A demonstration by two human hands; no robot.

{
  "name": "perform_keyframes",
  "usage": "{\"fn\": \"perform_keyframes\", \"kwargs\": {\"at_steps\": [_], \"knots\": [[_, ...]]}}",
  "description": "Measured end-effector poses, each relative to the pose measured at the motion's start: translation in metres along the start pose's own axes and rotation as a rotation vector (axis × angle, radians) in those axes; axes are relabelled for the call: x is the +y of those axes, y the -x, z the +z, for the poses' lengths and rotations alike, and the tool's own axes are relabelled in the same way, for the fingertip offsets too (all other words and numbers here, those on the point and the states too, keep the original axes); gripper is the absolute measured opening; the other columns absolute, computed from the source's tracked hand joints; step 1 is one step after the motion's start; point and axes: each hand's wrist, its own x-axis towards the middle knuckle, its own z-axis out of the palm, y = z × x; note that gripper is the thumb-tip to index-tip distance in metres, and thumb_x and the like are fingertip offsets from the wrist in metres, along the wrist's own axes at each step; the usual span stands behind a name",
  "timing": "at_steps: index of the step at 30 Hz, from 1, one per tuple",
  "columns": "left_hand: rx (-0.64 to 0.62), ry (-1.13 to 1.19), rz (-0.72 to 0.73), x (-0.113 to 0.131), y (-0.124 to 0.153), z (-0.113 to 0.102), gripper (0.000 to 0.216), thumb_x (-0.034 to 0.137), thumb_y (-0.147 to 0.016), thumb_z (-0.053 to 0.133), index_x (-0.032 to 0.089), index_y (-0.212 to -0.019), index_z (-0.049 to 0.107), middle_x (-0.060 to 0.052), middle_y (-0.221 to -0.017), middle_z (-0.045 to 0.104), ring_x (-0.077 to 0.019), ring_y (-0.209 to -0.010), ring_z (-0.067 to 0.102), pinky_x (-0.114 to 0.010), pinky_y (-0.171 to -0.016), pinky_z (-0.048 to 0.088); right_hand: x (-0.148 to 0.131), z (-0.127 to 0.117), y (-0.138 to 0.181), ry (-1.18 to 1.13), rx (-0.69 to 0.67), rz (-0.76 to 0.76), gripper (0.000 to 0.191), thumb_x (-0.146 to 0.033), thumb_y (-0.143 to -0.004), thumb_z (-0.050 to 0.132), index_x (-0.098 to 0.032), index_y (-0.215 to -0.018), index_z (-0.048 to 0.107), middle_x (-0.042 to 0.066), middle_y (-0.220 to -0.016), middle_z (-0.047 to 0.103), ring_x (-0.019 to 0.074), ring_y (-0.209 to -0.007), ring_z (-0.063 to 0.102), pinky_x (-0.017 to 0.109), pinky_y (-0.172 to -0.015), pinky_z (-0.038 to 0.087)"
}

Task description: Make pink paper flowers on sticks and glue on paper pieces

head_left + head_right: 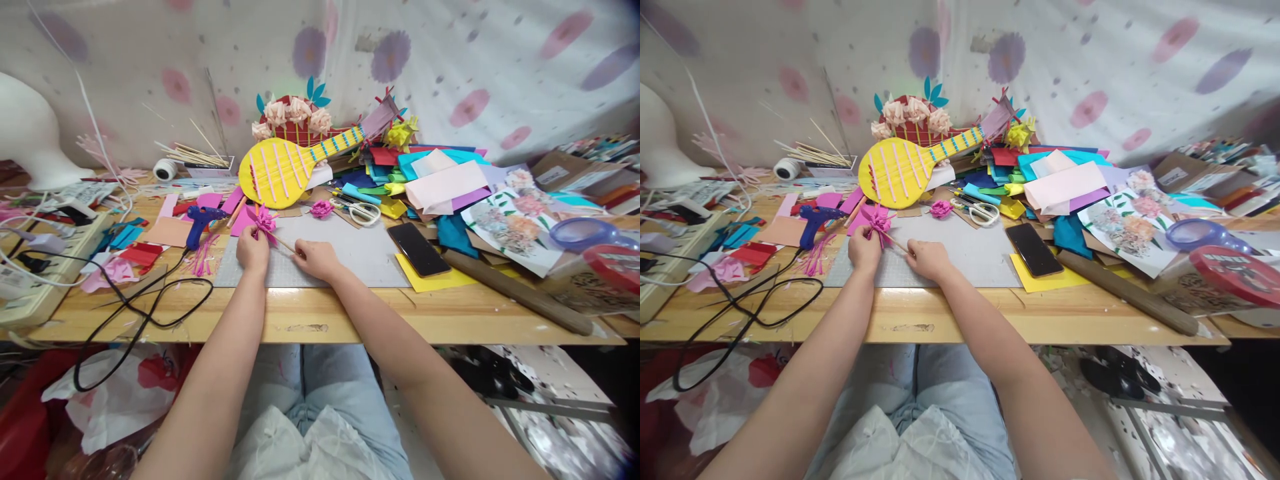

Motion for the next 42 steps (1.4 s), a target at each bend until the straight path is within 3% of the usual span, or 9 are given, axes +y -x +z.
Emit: {"fn": "perform_keyframes", "kwargs": {"at_steps": [8,15,17,19,22,24,29,35,42], "knots": [[0.005,0.018,0.004,-0.006,-0.008,-0.002,0.025,0.019,-0.075,0.046,0.018,-0.094,0.063,-0.008,-0.097,0.066,-0.0204,-0.091,0.06,-0.032,-0.081,0.043,0.04,-0.013,0.002,-0.24,0.046,-0.001,0.018,-0.034,-0.079,0.049,-0.02,-0.081,0.06,-0.001,-0.077,0.065,0.0116,-0.067,0.053,0.022,-0.061,0.031],[-0.466,0.094,0.195,-0.01,-0.011,0.013,0.031,0.01,-0.07,0.046,0.021,-0.092,0.065,-0.002,-0.092,0.068,-0.0163,-0.09,0.061,-0.03,-0.085,0.044,0.054,0.0,-0.009,-0.502,0.296,0.251,0.022,-0.032,-0.082,0.039,-0.019,-0.09,0.054,0.0,-0.076,0.061,0.0122,-0.068,0.051,0.022,-0.062,0.034],[-0.413,0.112,0.245,-0.007,-0.009,0.012,0.036,0.007,-0.07,0.045,0.02,-0.097,0.064,-0.004,-0.102,0.065,-0.0169,-0.098,0.058,-0.03,-0.09,0.042,0.048,0.003,-0.01,-0.514,0.292,0.278,0.023,-0.037,-0.081,0.042,-0.02,-0.089,0.053,-0.002,-0.069,0.057,0.0117,-0.063,0.049,0.022,-0.059,0.033],[-0.244,0.115,0.275,-0.004,-0.008,0.008,0.04,0.005,-0.069,0.045,0.02,-0.102,0.061,-0.007,-0.108,0.062,-0.0175,-0.105,0.054,-0.031,-0.095,0.038,0.041,0.004,-0.01,-0.512,0.273,0.276,0.028,-0.045,-0.08,0.042,-0.02,-0.087,0.054,-0.004,-0.064,0.054,0.0111,-0.06,0.048,0.021,-0.057,0.032],[-0.081,0.091,0.317,0.001,-0.004,0.003,0.027,0.011,-0.073,0.047,0.021,-0.095,0.061,-0.007,-0.102,0.06,-0.0191,-0.105,0.051,-0.034,-0.096,0.036,0.034,0.003,-0.009,-0.481,0.275,0.271,0.038,-0.054,-0.082,0.037,-0.021,-0.084,0.055,-0.003,-0.064,0.054,0.0109,-0.061,0.049,0.021,-0.056,0.031],[-0.099,0.051,0.364,0.005,0.0,0.002,0.013,0.025,-0.075,0.052,0.02,-0.084,0.061,-0.007,-0.096,0.057,-0.0212,-0.103,0.049,-0.036,-0.095,0.035,0.034,0.003,-0.009,-0.441,0.273,0.286,0.043,-0.055,-0.084,0.031,-0.021,-0.08,0.056,-0.003,-0.065,0.055,0.0114,-0.062,0.049,0.021,-0.057,0.031],[-0.225,-0.061,0.371,0.007,0.006,0.006,0.03,0.048,-0.065,0.064,0.019,-0.072,0.06,-0.008,-0.088,0.05,-0.0249,-0.099,0.047,-0.04,-0.092,0.035,0.043,0.002,-0.009,-0.346,0.223,0.309,0.033,-0.043,-0.086,0.034,-0.022,-0.083,0.06,0.0,-0.077,0.062,0.013,-0.071,0.053,0.022,-0.059,0.031],[-0.27,0.059,0.364,0.002,0.001,0.008,0.02,0.037,-0.062,0.07,0.02,-0.07,0.062,-0.005,-0.087,0.049,-0.0204,-0.094,0.049,-0.035,-0.089,0.038,0.045,0.0,-0.007,-0.334,0.196,0.302,0.044,-0.053,-0.085,0.032,-0.023,-0.087,0.063,0.0,-0.076,0.064,0.013,-0.072,0.055,0.022,-0.059,0.032],[-0.321,0.14,0.397,0.005,0.003,0.008,0.011,0.029,-0.066,0.068,0.019,-0.067,0.062,-0.004,-0.082,0.053,-0.0189,-0.092,0.052,-0.034,-0.089,0.037,0.052,0.002,-0.008,-0.333,0.247,0.267,0.032,-0.043,-0.085,0.04,-0.023,-0.1,0.06,0.0,-0.083,0.065,0.0133,-0.073,0.055,0.023,-0.062,0.035]]}}
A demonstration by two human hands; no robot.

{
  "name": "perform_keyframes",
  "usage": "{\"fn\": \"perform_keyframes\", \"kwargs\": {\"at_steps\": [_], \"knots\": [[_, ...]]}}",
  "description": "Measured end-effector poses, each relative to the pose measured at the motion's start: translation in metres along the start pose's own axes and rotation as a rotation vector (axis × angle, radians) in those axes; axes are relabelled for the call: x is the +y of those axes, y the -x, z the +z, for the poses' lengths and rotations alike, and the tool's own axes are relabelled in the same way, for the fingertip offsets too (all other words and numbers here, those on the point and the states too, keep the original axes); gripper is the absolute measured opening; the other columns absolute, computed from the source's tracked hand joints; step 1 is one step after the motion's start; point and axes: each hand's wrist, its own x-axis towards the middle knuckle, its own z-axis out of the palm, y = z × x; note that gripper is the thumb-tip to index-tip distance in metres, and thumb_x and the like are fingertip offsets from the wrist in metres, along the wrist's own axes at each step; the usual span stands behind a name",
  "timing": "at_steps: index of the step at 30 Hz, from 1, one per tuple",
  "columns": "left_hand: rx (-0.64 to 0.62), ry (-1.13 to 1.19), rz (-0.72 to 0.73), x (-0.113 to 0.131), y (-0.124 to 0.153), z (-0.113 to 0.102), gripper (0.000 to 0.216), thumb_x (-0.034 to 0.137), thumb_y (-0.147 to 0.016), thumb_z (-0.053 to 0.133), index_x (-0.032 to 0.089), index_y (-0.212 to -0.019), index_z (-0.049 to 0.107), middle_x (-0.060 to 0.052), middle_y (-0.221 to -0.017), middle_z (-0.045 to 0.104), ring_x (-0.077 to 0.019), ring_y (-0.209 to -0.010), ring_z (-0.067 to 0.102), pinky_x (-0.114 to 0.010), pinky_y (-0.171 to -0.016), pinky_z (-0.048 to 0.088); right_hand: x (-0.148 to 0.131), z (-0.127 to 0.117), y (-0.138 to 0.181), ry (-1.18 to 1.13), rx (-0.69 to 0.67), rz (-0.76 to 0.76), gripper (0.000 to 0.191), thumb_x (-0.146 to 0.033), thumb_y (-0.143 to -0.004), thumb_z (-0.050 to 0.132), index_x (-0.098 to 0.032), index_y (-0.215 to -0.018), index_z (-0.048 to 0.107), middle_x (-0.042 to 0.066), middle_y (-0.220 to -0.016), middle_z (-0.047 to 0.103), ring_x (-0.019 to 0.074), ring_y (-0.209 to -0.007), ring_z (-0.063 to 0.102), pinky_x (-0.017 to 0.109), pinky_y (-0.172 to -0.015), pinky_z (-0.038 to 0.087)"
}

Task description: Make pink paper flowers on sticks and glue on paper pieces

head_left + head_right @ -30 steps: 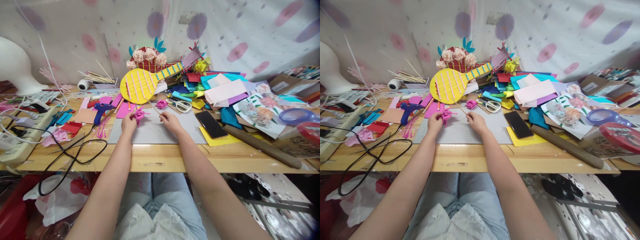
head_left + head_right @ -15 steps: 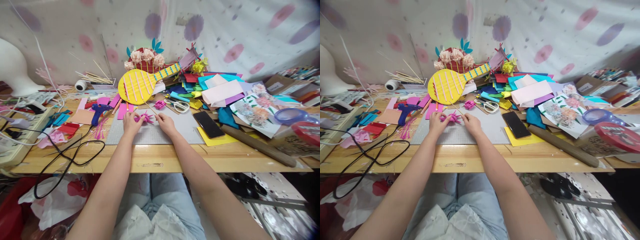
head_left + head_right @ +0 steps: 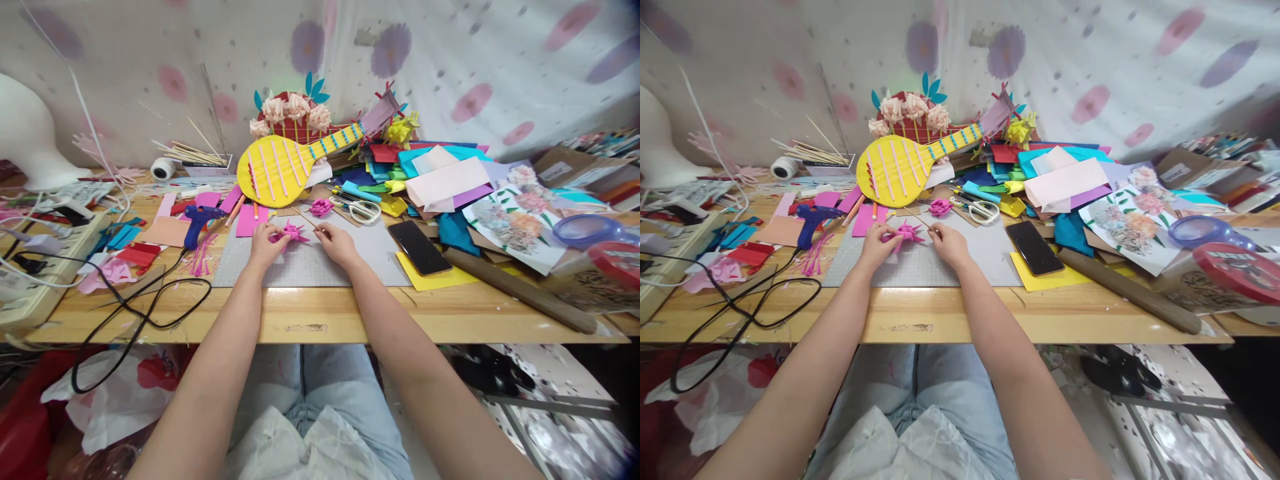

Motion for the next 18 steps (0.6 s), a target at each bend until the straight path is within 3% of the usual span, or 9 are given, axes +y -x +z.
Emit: {"fn": "perform_keyframes", "kwargs": {"at_steps": [3,6,13,18], "knots": [[0.008,-0.042,-0.006,0.001,0.0015,0.0015,0.02,0.037,-0.064,0.07,0.019,-0.06,0.06,-0.004,-0.079,0.053,-0.0202,-0.092,0.05,-0.035,-0.09,0.036,-0.0018,-0.002,0.0012,0.003,-0.018,-0.009,0.039,-0.051,-0.085,0.036,-0.023,-0.091,0.063,0.0,-0.077,0.065,0.0135,-0.071,0.055,0.022,-0.06,0.033],[0.013,-0.048,-0.02,0.0,0.0014,0.0024,0.016,0.035,-0.064,0.069,0.02,-0.062,0.062,-0.004,-0.083,0.054,-0.0207,-0.094,0.048,-0.034,-0.09,0.037,-0.0047,-0.0041,0.0027,0.017,-0.044,-0.029,0.045,-0.054,-0.086,0.032,-0.022,-0.084,0.064,0.001,-0.079,0.066,0.0141,-0.074,0.056,0.023,-0.06,0.033],[-0.021,-0.023,0.031,-0.0015,-0.0007,0.0003,0.006,0.026,-0.068,0.065,0.021,-0.071,0.064,-0.002,-0.079,0.058,-0.0201,-0.094,0.05,-0.036,-0.09,0.035,-0.0024,-0.0039,0.0018,0.033,-0.047,-0.076,0.03,-0.036,-0.088,0.037,-0.024,-0.104,0.06,0.001,-0.103,0.066,0.0152,-0.091,0.057,0.024,-0.073,0.037],[-0.019,0.034,0.102,0.0012,-0.0004,-0.0004,0.005,0.024,-0.069,0.065,0.021,-0.072,0.064,-0.002,-0.085,0.062,-0.0191,-0.097,0.052,-0.037,-0.094,0.033,-0.0054,-0.0066,0.0022,0.1,-0.048,-0.106,0.028,-0.033,-0.088,0.038,-0.023,-0.101,0.06,0.002,-0.098,0.066,0.0142,-0.086,0.056,0.023,-0.069,0.034]]}}
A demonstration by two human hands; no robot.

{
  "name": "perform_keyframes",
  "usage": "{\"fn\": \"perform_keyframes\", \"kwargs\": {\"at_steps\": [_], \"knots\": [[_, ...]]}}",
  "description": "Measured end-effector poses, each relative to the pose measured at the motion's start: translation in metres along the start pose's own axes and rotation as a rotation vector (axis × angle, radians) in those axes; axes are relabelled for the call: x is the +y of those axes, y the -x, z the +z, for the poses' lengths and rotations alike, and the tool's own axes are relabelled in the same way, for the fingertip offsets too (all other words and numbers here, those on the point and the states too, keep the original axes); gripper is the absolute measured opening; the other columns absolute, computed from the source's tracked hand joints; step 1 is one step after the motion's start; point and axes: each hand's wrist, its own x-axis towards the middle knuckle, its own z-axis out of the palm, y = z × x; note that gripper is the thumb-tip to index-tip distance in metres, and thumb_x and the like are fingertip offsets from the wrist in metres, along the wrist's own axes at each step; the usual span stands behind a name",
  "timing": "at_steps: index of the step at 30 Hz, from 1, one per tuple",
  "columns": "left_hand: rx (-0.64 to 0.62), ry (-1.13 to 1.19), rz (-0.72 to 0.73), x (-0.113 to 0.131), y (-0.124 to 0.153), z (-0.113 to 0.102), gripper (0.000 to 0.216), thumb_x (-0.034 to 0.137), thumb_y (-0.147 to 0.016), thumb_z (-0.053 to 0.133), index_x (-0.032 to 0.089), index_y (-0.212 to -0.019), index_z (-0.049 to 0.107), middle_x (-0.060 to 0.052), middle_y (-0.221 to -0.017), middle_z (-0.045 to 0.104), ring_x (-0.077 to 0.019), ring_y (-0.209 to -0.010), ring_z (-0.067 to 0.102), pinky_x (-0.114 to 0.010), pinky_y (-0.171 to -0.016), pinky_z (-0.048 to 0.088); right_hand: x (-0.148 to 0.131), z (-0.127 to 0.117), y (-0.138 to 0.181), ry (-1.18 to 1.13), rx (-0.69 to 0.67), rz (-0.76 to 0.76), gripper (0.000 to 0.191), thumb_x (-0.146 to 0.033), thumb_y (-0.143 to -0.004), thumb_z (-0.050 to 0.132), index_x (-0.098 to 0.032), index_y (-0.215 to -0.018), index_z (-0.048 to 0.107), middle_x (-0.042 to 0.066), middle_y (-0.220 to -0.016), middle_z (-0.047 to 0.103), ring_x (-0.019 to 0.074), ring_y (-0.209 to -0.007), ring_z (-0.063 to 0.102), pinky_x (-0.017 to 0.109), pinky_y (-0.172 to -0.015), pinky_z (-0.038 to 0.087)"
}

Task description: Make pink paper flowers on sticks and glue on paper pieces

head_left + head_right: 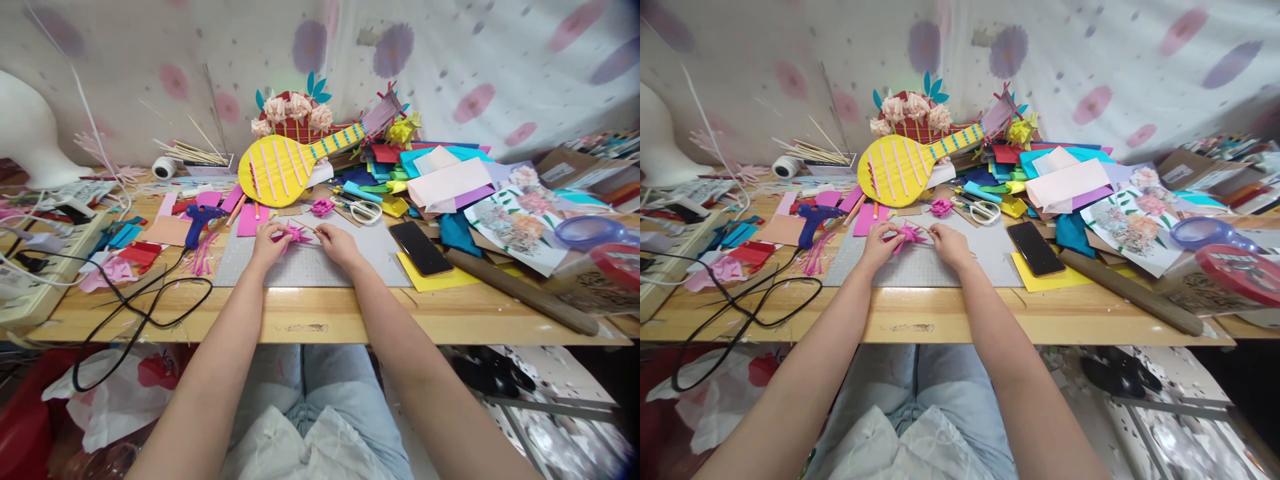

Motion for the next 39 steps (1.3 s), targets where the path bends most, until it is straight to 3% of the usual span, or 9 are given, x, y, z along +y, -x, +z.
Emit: {"fn": "perform_keyframes", "kwargs": {"at_steps": [3,10,17,31,39], "knots": [[-0.041,0.052,0.028,0.0,0.0,0.001,0.002,0.022,-0.071,0.063,0.021,-0.073,0.065,-0.001,-0.082,0.064,-0.0183,-0.09,0.054,-0.038,-0.092,0.035,-0.003,-0.002,0.001,0.078,-0.01,0.024,0.031,-0.041,-0.088,0.037,-0.022,-0.09,0.062,0.002,-0.091,0.066,0.014,-0.081,0.056,0.024,-0.062,0.031],[-0.097,0.099,0.092,-0.001,0.0,0.0,0.019,0.019,-0.074,0.058,0.022,-0.089,0.067,-0.001,-0.082,0.063,-0.017,-0.086,0.055,-0.037,-0.089,0.037,-0.002,-0.005,0.001,0.175,-0.048,0.115,0.05,-0.059,-0.084,0.032,-0.021,-0.075,0.063,0.003,-0.074,0.065,0.0139,-0.068,0.054,0.025,-0.053,0.022],[-0.1,0.116,0.089,0.002,0.0,0.0,0.02,0.012,-0.07,0.058,0.021,-0.085,0.068,-0.001,-0.082,0.065,-0.0164,-0.084,0.055,-0.035,-0.087,0.038,-0.007,-0.002,0.001,0.18,-0.03,0.119,0.062,-0.069,-0.079,0.029,-0.02,-0.063,0.062,0.003,-0.066,0.064,0.0127,-0.062,0.051,0.025,-0.052,0.02],[-0.096,0.1,0.158,0.007,0.004,0.006,0.013,0.013,-0.071,0.056,0.019,-0.08,0.063,-0.002,-0.086,0.065,-0.0164,-0.087,0.056,-0.035,-0.087,0.04,-0.022,0.002,0.002,0.237,-0.048,0.183,0.07,-0.078,-0.072,0.025,-0.023,-0.071,0.068,0.008,-0.073,0.068,0.0196,-0.073,0.06,0.026,-0.058,0.031],[0.019,-0.05,0.268,0.012,0.007,0.003,0.02,0.014,-0.067,0.061,0.021,-0.086,0.057,-0.003,-0.094,0.057,-0.0194,-0.096,0.049,-0.036,-0.089,0.038,-0.026,0.0,0.002,0.266,-0.063,0.209,0.076,-0.079,-0.071,0.02,-0.022,-0.076,0.07,0.01,-0.075,0.069,0.0204,-0.077,0.061,0.026,-0.061,0.034]]}}
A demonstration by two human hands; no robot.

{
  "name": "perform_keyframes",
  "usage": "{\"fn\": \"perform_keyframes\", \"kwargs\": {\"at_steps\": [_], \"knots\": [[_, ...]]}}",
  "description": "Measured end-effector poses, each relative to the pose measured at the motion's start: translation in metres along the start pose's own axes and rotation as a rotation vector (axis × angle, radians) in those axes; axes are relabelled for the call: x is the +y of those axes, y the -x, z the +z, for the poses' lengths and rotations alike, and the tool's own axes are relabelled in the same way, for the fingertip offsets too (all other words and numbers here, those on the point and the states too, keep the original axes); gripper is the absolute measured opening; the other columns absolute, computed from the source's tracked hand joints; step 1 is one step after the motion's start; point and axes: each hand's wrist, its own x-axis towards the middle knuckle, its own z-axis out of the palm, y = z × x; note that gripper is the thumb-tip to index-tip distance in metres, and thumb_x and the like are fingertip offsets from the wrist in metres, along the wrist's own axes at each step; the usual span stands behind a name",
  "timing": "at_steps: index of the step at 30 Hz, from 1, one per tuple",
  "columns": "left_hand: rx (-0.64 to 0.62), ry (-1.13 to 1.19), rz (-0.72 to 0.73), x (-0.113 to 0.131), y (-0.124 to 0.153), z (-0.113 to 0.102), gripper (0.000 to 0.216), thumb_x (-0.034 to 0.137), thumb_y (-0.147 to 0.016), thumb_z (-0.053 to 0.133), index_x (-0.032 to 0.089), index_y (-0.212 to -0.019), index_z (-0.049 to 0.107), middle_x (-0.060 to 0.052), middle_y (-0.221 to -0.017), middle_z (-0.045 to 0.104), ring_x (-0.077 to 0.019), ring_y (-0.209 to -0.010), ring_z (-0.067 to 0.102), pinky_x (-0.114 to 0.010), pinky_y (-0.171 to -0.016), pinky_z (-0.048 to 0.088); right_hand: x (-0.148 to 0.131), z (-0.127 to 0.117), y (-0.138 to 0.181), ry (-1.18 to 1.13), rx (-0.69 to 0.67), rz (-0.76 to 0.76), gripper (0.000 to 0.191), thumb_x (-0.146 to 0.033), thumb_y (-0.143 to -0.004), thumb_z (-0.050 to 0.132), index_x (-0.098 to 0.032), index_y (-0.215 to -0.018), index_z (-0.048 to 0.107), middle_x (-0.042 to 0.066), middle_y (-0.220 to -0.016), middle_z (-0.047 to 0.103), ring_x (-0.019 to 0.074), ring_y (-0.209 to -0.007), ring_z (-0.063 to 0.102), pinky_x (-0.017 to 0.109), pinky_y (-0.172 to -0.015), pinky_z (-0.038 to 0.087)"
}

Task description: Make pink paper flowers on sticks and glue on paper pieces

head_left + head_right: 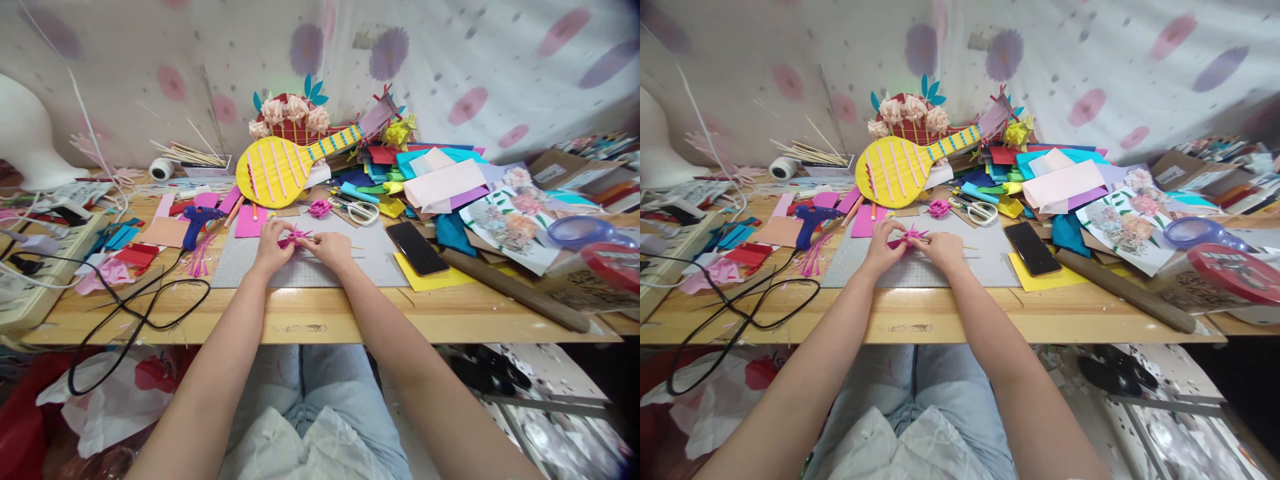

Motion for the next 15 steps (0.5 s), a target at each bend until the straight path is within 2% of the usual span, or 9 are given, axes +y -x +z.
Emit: {"fn": "perform_keyframes", "kwargs": {"at_steps": [6,15], "knots": [[-0.04,-0.025,0.023,0.0024,-0.0015,-0.002,0.005,0.022,-0.072,0.061,0.022,-0.078,0.062,-0.003,-0.089,0.054,-0.0186,-0.095,0.047,-0.036,-0.09,0.036,0.0019,-0.0019,-0.0007,0.014,-0.035,0.002,0.077,-0.081,-0.069,0.021,-0.022,-0.077,0.071,0.01,-0.078,0.07,0.0205,-0.079,0.061,0.026,-0.062,0.034],[-0.075,0.01,0.017,-0.0018,-0.0035,-0.003,0.003,0.025,-0.072,0.063,0.022,-0.074,0.063,-0.002,-0.084,0.055,-0.018,-0.09,0.048,-0.035,-0.086,0.038,0.0095,-0.0041,-0.0008,-0.063,-0.017,-0.048,0.071,-0.077,-0.072,0.025,-0.022,-0.068,0.068,0.007,-0.069,0.067,0.0176,-0.071,0.059,0.025,-0.056,0.028]]}}
